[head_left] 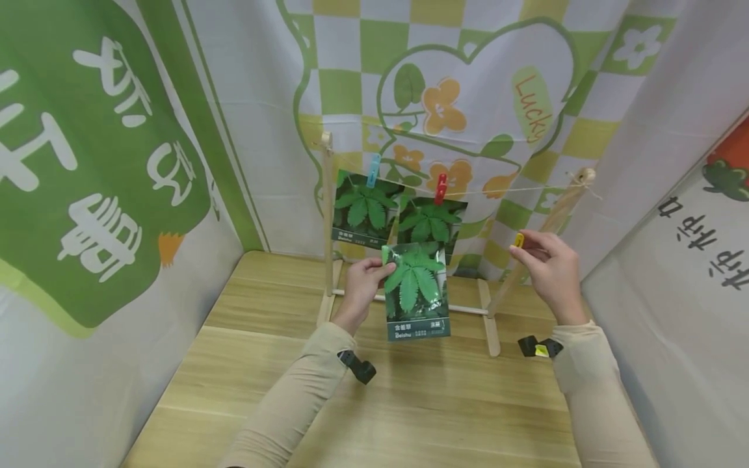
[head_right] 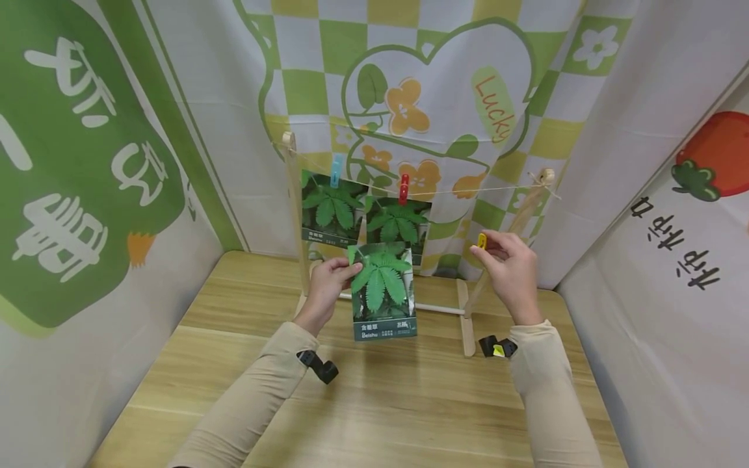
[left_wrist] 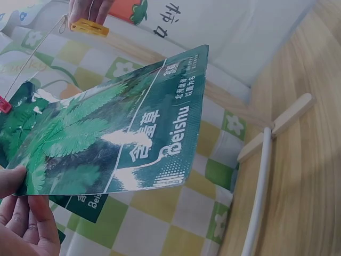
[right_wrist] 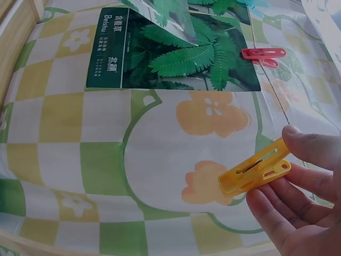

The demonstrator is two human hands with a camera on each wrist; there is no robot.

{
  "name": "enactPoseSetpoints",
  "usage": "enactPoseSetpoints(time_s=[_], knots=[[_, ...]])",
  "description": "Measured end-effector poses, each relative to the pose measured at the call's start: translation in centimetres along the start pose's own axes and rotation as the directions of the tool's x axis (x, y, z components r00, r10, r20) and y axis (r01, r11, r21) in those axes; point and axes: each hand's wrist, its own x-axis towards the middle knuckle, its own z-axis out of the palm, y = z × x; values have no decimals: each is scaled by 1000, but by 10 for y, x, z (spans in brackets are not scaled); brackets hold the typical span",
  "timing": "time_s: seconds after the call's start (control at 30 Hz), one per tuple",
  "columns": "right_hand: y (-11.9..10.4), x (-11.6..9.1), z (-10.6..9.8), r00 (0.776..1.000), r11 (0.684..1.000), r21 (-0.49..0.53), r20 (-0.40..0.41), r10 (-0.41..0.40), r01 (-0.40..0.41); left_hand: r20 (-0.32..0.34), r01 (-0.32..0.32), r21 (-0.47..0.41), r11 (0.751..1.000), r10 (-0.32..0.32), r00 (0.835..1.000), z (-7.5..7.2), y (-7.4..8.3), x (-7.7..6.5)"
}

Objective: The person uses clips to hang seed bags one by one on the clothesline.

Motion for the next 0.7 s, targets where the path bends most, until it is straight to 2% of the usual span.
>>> enactPoseSetpoints(time_s=[0.3, 0.7], knots=[[-8, 11, -1, 999, 998, 43, -20, -41, 41, 6, -5, -13, 1000, 5, 1000, 4, 7, -2], [-15, 21, -1, 996, 996, 13, -29, -87, 87, 26, -18, -16, 1000, 19, 999, 9, 14, 3]])
